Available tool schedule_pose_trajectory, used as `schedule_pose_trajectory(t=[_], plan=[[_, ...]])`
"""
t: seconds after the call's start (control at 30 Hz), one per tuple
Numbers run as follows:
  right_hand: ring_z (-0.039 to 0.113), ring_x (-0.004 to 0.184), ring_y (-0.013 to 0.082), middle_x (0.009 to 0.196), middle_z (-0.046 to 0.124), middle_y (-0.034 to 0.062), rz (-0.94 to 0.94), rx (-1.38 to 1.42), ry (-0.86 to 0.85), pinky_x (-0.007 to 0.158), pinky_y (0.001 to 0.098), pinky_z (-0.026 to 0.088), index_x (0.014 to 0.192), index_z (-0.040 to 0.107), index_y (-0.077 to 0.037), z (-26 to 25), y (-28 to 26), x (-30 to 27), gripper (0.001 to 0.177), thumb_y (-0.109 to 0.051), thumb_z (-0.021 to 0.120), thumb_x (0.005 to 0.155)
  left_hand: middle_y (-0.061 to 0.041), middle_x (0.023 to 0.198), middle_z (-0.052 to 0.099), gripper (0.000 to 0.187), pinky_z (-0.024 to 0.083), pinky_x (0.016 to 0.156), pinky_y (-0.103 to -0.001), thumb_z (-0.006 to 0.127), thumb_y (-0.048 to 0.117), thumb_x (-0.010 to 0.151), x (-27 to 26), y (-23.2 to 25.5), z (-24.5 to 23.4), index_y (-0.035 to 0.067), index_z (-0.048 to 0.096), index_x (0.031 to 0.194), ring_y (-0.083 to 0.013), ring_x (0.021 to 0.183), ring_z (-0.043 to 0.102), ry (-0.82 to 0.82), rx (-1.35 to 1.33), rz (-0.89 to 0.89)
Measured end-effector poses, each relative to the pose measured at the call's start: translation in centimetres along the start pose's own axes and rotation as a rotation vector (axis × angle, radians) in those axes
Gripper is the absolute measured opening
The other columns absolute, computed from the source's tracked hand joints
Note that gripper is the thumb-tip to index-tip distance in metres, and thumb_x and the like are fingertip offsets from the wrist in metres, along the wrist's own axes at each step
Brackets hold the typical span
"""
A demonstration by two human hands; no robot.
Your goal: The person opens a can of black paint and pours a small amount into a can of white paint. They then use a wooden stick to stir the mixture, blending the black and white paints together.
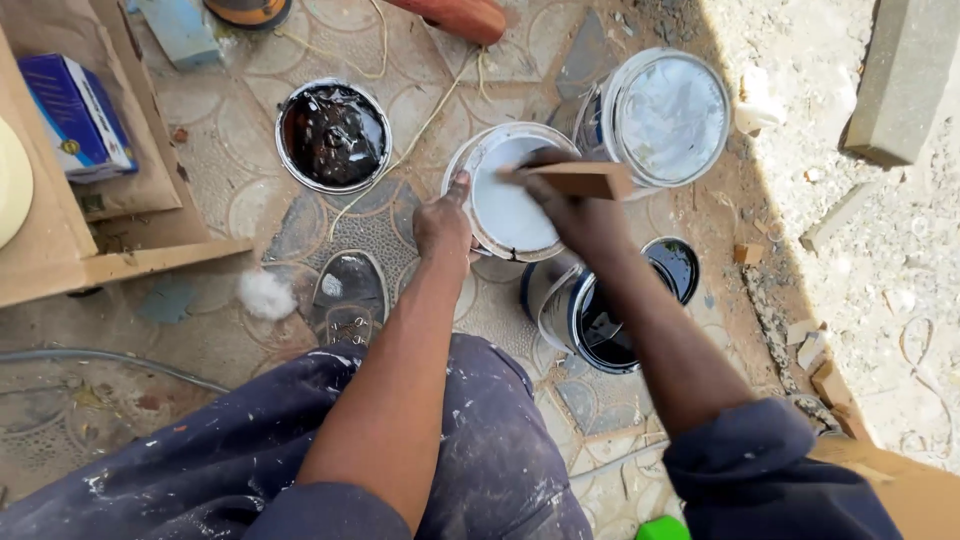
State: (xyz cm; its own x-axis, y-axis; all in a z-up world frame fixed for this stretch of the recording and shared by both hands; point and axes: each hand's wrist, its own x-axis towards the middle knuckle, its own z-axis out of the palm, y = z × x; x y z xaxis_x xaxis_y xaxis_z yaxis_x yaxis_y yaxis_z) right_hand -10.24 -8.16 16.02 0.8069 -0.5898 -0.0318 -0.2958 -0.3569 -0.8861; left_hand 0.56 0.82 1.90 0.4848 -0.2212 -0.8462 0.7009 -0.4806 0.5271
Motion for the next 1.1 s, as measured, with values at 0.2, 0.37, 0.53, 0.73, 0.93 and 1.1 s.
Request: schedule_pose_trajectory(t=[0.2, 0.37, 0.53, 0.73, 0.93, 1.1], plan=[[0.075, 0.08, 0.0402, 0.083, 0.077, 0.0137, 0.006, -0.179, 0.073, 0.081, 0.0445, 0.059, 0.082, 0.077, -0.006, 0.6, 2.1, -1.0, 0.004, -0.008, 0.079, 0.085, -0.034, 0.119, 0.061, 0.073, 0.053, 0.08, -0.077, 0.074, 0.049, 0.089, -0.8, 1.9, 0.5, 0.002, 0.054, 0.141, -0.0504, 0.093, 0.07, -0.017, -0.156, -0.163], [0.074, 0.084, 0.0388, 0.094, 0.075, 0.0211, -0.201, -0.199, 0.401, 0.079, 0.0413, 0.058, 0.101, 0.078, -0.002, -1.6, 4.2, -3.8, 0.013, 0.004, 0.075, 0.091, -0.035, 0.14, 0.048, 0.08, 0.046, 0.098, -0.076, 0.073, 0.049, 0.092, -3.0, 4.0, -0.6, 0.003, 0.044, 0.151, -0.0559, 0.121, 0.057, -0.026, -0.151, -0.293], [0.073, 0.081, 0.0262, 0.084, 0.076, 0.0134, 0.275, 0.041, 0.431, 0.078, 0.0408, 0.058, 0.091, 0.077, -0.005, 1.0, -1.9, 0.0, 0.002, -0.005, 0.079, 0.09, -0.019, 0.115, 0.054, 0.093, 0.051, 0.107, -0.061, 0.071, 0.058, 0.092, -1.7, 3.2, -1.9, -0.004, 0.037, 0.152, -0.0308, 0.097, 0.061, -0.036, -0.043, -0.281], [0.075, 0.094, 0.0317, 0.092, 0.076, 0.0185, 0.54, 0.107, 0.376, 0.086, 0.0426, 0.056, 0.1, 0.077, -0.004, -0.5, -6.7, -2.3, 0.014, -0.01, 0.08, 0.087, -0.016, 0.105, 0.061, 0.05, 0.056, 0.096, -0.049, 0.079, 0.034, 0.093, -4.4, 4.2, -5.3, -0.002, 0.061, 0.122, -0.0223, 0.097, 0.062, -0.05, -0.099, -0.253], [0.068, 0.108, 0.0313, 0.112, 0.069, 0.0247, 0.75, 0.318, 0.509, 0.097, 0.043, 0.051, 0.117, 0.074, 0.003, -0.3, -8.1, -4.8, 0.028, -0.004, 0.077, 0.09, -0.009, 0.093, 0.061, 0.041, 0.054, 0.078, -0.038, 0.066, 0.037, 0.1, -9.5, 5.8, -8.4, 0.006, 0.056, 0.125, -0.0188, 0.079, 0.062, -0.019, -0.009, -0.394], [0.051, 0.134, 0.0522, 0.15, 0.046, 0.0364, 0.988, 0.687, 0.258, 0.119, 0.0538, 0.036, 0.134, 0.063, 0.006, -3.4, -9.9, -1.6, 0.043, -0.005, 0.067, 0.092, -0.025, 0.116, 0.064, 0.045, 0.053, 0.099, -0.053, 0.065, 0.032, 0.102, -13.4, 5.0, -8.3, 0.0, 0.056, 0.132, -0.0379, 0.111, 0.068, -0.082, 0.012, -0.458]])
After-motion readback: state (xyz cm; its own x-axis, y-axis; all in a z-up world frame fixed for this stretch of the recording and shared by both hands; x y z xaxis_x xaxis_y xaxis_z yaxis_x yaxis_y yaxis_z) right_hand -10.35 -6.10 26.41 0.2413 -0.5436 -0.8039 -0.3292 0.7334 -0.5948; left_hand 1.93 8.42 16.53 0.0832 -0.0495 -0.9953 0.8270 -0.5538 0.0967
